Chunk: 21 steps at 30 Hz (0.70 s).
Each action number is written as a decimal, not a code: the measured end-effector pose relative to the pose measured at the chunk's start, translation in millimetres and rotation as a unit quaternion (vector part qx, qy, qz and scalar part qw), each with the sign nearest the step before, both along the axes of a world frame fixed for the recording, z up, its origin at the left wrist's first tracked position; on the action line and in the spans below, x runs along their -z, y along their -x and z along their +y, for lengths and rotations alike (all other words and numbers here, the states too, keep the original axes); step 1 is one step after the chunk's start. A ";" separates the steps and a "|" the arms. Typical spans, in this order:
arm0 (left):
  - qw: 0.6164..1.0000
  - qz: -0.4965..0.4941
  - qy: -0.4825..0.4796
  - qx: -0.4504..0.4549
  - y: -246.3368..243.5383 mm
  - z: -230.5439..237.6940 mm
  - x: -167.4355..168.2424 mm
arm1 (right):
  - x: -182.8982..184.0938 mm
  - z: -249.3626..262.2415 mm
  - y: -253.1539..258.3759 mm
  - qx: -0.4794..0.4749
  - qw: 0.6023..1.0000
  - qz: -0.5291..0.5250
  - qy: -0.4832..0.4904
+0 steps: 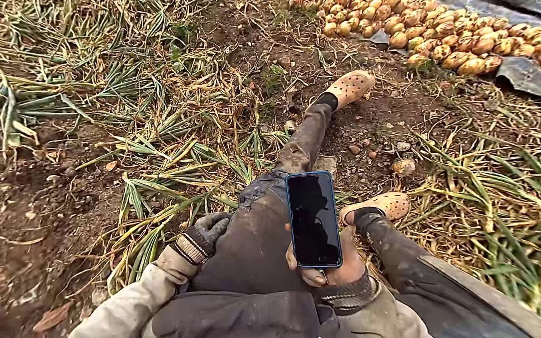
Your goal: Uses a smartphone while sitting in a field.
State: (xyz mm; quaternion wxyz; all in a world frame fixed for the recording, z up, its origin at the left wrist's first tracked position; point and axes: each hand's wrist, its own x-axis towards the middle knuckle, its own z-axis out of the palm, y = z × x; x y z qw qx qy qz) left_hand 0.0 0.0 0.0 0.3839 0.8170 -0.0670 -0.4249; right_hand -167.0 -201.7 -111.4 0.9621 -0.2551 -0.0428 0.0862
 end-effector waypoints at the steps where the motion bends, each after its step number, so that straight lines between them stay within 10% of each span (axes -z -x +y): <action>1: 0.969 -0.135 0.203 0.037 -9.6 42.5 105.1 | 0.9 -1.3 0.9 0.000 1.000 0.007 0.005; 3: 0.969 -0.093 0.229 0.007 -22.8 63.1 172.0 | 2.3 -2.1 1.9 0.000 1.000 0.010 0.008; 7: 0.991 -0.031 0.134 0.004 -28.3 50.9 173.8 | -0.9 1.1 2.4 0.000 1.000 0.015 -0.012; 21: 0.950 -0.127 0.266 0.104 -53.3 18.9 212.3 | 10.2 6.6 7.9 0.018 0.999 0.001 -0.046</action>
